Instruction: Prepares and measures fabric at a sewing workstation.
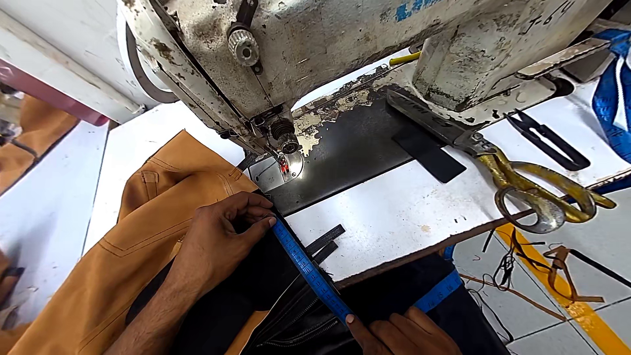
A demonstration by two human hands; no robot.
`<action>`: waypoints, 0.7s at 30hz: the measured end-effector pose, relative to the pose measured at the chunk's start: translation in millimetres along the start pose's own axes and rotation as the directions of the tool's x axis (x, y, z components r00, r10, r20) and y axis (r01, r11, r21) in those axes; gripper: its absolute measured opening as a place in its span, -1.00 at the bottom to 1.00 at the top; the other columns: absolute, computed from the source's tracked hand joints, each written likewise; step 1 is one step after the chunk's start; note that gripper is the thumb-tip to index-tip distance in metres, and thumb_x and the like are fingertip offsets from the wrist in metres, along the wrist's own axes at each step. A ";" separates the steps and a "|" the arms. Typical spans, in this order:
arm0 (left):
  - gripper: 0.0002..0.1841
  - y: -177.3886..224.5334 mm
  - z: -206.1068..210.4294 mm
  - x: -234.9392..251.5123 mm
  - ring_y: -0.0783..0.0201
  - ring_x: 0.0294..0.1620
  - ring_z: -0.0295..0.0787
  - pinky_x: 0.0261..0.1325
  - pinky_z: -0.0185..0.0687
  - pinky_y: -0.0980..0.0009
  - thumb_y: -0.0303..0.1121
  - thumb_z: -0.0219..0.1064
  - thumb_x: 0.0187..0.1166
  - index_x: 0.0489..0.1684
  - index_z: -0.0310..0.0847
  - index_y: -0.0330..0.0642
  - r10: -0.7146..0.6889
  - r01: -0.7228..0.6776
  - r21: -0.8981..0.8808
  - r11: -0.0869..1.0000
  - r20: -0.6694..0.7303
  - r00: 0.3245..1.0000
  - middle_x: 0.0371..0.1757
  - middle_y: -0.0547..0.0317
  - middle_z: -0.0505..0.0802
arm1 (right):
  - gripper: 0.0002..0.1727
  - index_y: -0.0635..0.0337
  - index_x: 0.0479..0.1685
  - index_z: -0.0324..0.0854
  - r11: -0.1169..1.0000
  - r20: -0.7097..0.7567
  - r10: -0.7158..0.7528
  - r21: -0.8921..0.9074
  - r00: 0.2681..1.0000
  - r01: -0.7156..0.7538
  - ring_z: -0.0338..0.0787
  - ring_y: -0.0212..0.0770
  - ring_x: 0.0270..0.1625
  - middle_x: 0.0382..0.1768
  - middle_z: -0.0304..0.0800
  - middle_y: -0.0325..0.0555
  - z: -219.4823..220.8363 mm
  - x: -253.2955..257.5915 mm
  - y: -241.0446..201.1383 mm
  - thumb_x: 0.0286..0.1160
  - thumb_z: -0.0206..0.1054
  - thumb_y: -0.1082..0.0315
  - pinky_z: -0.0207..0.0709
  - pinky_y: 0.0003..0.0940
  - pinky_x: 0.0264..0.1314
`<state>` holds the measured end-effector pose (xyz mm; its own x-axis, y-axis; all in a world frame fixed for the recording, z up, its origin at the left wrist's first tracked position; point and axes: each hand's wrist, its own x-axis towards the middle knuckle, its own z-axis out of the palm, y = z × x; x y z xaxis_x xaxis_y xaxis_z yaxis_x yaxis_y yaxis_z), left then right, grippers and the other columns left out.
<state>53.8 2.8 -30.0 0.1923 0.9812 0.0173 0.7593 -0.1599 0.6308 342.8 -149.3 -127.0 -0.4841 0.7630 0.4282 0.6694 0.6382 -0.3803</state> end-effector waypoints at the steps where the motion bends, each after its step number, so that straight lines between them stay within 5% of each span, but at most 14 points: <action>1: -0.75 -0.2 0.0 0.0 0.48 -0.26 0.90 -0.21 0.88 0.50 -0.21 0.58 0.39 0.00 0.81 0.11 0.007 -0.007 0.012 1.000 0.001 1.000 -0.24 0.51 0.95 | -0.70 0.02 0.25 0.78 1.000 0.001 0.001 0.006 1.000 -0.001 0.58 -0.15 -0.44 -0.43 0.74 -0.21 -0.4 0.3 0.2 0.69 0.22 0.32 0.34 -0.26 -0.30; 21: -0.77 -1.4 0.2 -3.2 0.50 -0.16 0.92 -0.10 0.91 0.46 -0.11 0.58 0.40 -0.03 0.85 0.19 0.036 -0.038 0.021 0.999 0.057 0.998 -0.20 0.55 0.96 | -0.73 0.06 0.17 0.79 0.999 0.047 0.004 0.043 0.999 -0.006 0.59 -0.14 -0.44 -0.46 0.71 -0.18 -5.5 -5.0 3.7 0.69 0.21 0.36 0.37 -0.26 -0.28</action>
<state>52.3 -0.1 -31.0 0.2549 0.9669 -0.0042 0.7643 -0.1989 0.6134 350.8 -151.3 -126.1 -0.5078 0.7694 0.3874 0.6476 0.6375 -0.4173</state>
